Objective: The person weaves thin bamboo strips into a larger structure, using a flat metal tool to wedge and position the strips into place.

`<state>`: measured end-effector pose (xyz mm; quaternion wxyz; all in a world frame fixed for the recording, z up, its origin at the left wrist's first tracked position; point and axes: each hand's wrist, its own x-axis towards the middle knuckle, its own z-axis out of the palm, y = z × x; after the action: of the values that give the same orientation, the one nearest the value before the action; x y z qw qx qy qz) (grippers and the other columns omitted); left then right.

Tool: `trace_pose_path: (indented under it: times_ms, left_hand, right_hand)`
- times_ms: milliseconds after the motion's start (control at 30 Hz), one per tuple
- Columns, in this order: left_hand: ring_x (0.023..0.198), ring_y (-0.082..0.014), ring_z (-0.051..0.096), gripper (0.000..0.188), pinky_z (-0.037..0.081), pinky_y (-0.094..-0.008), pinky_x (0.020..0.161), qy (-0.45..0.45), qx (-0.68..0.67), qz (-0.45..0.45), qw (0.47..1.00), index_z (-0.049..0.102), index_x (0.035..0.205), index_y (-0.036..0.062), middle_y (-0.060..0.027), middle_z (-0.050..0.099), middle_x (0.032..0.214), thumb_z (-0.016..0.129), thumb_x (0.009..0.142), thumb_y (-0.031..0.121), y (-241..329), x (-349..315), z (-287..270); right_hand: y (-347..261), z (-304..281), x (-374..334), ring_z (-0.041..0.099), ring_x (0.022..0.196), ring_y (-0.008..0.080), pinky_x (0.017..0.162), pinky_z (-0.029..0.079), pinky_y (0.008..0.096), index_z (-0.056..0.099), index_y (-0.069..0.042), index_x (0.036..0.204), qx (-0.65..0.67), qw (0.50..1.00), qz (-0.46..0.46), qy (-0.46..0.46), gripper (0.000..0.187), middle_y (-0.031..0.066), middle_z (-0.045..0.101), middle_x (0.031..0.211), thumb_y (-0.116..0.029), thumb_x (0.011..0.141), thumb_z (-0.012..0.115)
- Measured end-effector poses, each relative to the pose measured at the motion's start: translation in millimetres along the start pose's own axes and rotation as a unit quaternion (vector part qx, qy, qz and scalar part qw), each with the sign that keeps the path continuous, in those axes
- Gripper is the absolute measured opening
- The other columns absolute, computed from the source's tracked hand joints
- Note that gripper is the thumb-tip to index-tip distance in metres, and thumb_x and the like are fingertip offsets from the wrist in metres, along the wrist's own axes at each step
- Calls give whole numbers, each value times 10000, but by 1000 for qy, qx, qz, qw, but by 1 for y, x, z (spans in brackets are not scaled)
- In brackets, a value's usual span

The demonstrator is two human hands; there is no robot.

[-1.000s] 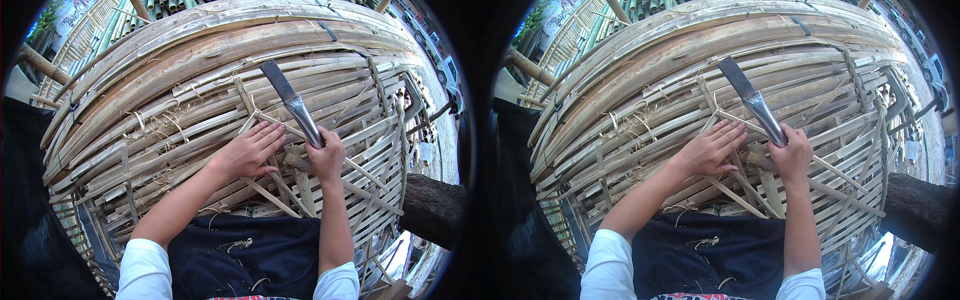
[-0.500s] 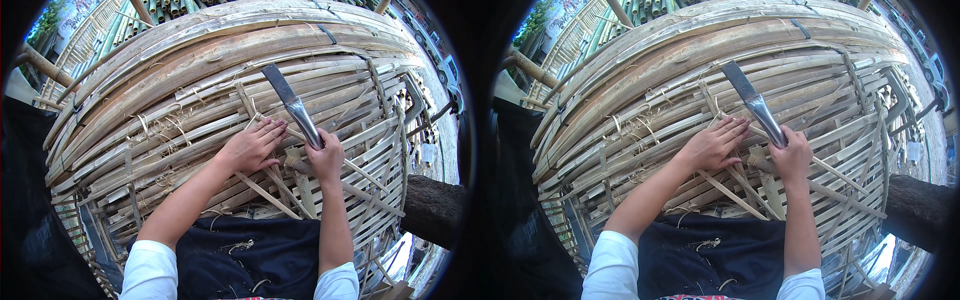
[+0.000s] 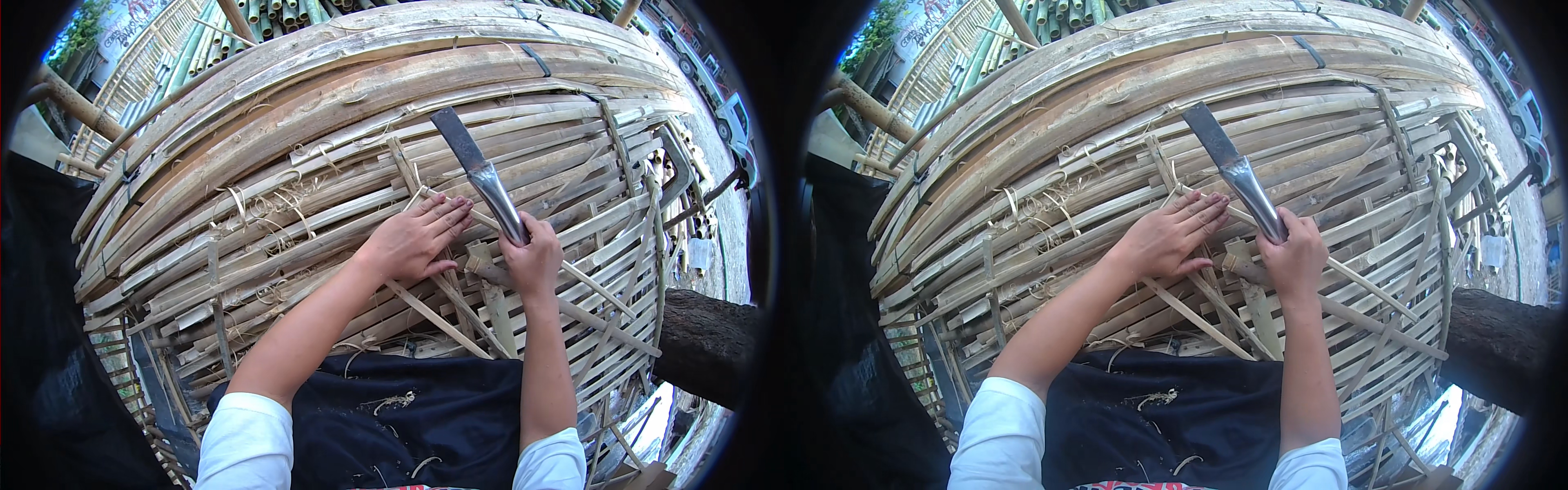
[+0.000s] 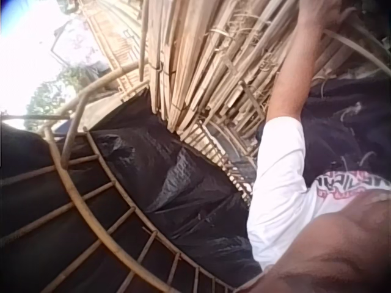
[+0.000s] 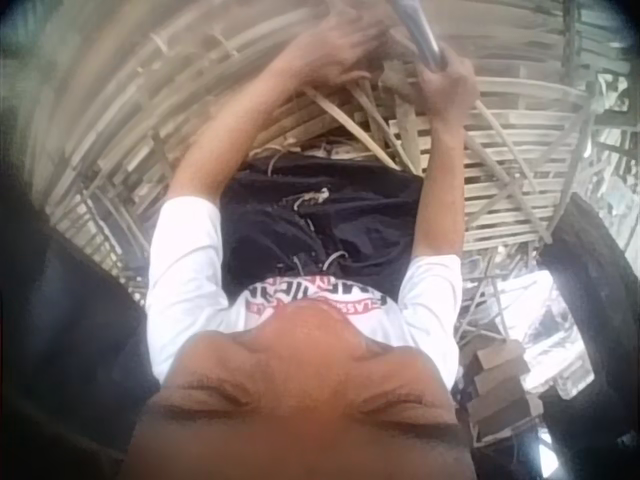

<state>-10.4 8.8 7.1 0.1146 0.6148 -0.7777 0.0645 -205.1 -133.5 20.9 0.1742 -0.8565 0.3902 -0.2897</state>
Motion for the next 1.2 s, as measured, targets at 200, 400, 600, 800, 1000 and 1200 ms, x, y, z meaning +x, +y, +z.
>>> trace_pose_path:
  times_ms: [200,400,600,800,1000,1200]
  left_hand:
    - [1498,-255,312,726,207,-437,1262,-1,6,3,1000,396,1500,-3,-160,377,1584,435,1012,533,0,0,0]
    - [1496,-241,319,691,202,-432,1264,0,13,2,1000,403,1501,13,-150,381,1584,433,1015,504,0,2,3]
    - [1504,-239,301,697,198,-425,1266,-30,21,-1,999,383,1511,12,-141,359,1599,417,1017,503,-2,0,1]
    - [1508,-236,292,708,187,-424,1268,-34,29,1,999,368,1522,12,-141,351,1604,422,1013,502,-2,2,0]
    - [1508,-231,293,698,182,-416,1269,-24,31,4,999,392,1508,10,-143,362,1598,410,1016,505,0,2,-2]
    - [1498,-235,316,703,195,-418,1266,-25,37,11,999,384,1520,31,-144,374,1591,436,1005,506,0,7,3]
  right_hand:
    - [-1,-1,0,681,768,327,702,542,428,749,-80,1083,0,1000,-8,10,367,130,665,851,-223,747,785]
    - [1,-2,0,677,769,334,700,542,433,748,-77,1074,4,1000,-10,11,358,136,661,845,-224,749,780]
    - [0,-1,-1,677,773,338,697,543,438,748,-84,1080,8,1000,-12,7,355,135,663,854,-218,753,781]
    - [3,0,0,675,768,339,686,541,442,740,-102,1060,20,1000,-18,2,330,135,653,836,-217,754,782]
    - [5,1,0,666,749,336,672,537,440,737,-106,1043,21,999,-24,12,313,130,646,825,-207,749,777]
    - [9,-11,-1,657,775,324,699,533,425,720,-49,1032,30,995,-92,36,314,131,661,818,-180,750,762]
